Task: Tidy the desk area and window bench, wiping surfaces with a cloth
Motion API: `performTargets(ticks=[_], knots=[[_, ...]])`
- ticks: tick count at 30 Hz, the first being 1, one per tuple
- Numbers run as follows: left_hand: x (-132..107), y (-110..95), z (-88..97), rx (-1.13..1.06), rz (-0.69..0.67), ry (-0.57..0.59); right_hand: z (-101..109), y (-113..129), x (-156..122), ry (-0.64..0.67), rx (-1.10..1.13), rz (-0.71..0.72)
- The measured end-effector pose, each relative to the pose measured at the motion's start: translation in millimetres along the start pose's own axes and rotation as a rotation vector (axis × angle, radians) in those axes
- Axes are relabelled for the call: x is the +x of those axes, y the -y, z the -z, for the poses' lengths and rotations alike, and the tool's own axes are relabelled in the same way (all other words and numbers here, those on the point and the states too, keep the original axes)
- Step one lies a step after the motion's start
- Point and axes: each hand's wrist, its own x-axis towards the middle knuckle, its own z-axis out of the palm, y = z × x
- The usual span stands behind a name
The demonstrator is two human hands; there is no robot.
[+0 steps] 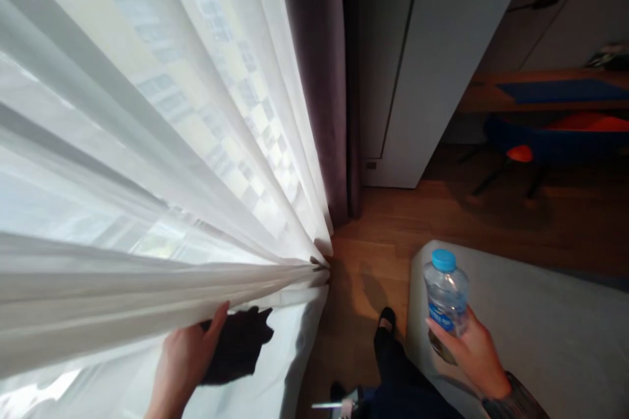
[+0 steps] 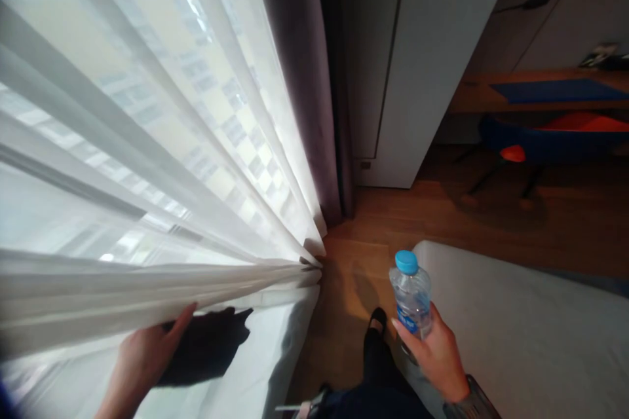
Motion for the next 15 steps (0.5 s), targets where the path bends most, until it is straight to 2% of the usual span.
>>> performTargets(ticks=[3, 5, 6, 8, 10, 13, 15], knots=[[12, -31, -60.5, 0.0, -0.02, 0.241, 10, 2, 59, 0.038, 0.043, 0.047], [16, -57, -94.1, 0.022, -0.034, 0.301, 27, -1, 97, 0.013, 0.013, 0.035], [17, -71, -105.4, 0.037, -0.044, 0.307, 36, -4, 116, -0.008, -0.029, 0.017], [19, -95, -116.3, 0.042, -0.061, 0.318, 52, -10, 151, -0.036, -0.127, -0.027], [22, -115, -117.0, -0.01, -0.042, 0.336, 59, -15, 183, -0.006, -0.179, -0.053], [26, -131, -118.4, -0.106, -0.004, 0.351, 54, -14, 219, 0.08, -0.106, -0.05], [27, -139, -125.6, -0.143, 0.007, 0.398, 46, -8, 235, 0.098, -0.026, -0.03]])
